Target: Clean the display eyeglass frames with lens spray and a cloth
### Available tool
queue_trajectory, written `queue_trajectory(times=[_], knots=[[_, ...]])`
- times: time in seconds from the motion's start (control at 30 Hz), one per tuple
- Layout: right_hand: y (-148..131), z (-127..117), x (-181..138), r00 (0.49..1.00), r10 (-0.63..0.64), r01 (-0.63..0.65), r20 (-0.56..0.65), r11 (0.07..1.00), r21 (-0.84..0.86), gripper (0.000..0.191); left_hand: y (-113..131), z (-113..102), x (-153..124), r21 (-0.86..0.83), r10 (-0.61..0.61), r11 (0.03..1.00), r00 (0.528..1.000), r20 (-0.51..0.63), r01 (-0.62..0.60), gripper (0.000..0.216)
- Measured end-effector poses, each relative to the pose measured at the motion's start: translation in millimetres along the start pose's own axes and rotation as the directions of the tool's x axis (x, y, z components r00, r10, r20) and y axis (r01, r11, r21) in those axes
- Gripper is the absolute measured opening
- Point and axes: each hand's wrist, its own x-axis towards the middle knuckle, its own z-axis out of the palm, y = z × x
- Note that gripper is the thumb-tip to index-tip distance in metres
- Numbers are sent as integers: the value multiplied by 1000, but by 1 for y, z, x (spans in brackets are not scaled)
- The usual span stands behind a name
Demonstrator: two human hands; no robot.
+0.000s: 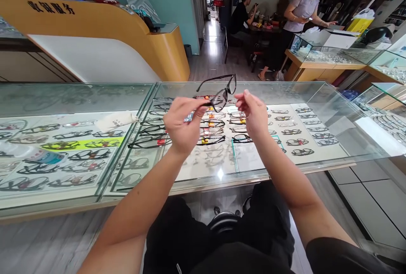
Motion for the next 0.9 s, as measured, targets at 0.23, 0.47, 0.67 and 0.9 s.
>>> queue_trajectory(times=[0.23,0.47,0.67,0.9], knots=[[-12,-18,9,948,-307,320,88,899,-299,49,-14,-12,22,-435,-464,774,880,106,460,56],[-13,-9,1,954,-291,299,67,924,-240,35,-21,-14,21,-460,-560,644,786,260,611,52],[-8,-7,-2,964,-264,266,35,949,-168,36,-17,-5,14,-326,-522,788,848,94,522,51],[-5,3,-12,912,-401,373,-90,899,-230,28,-12,6,5,-166,-246,961,958,-149,221,31]])
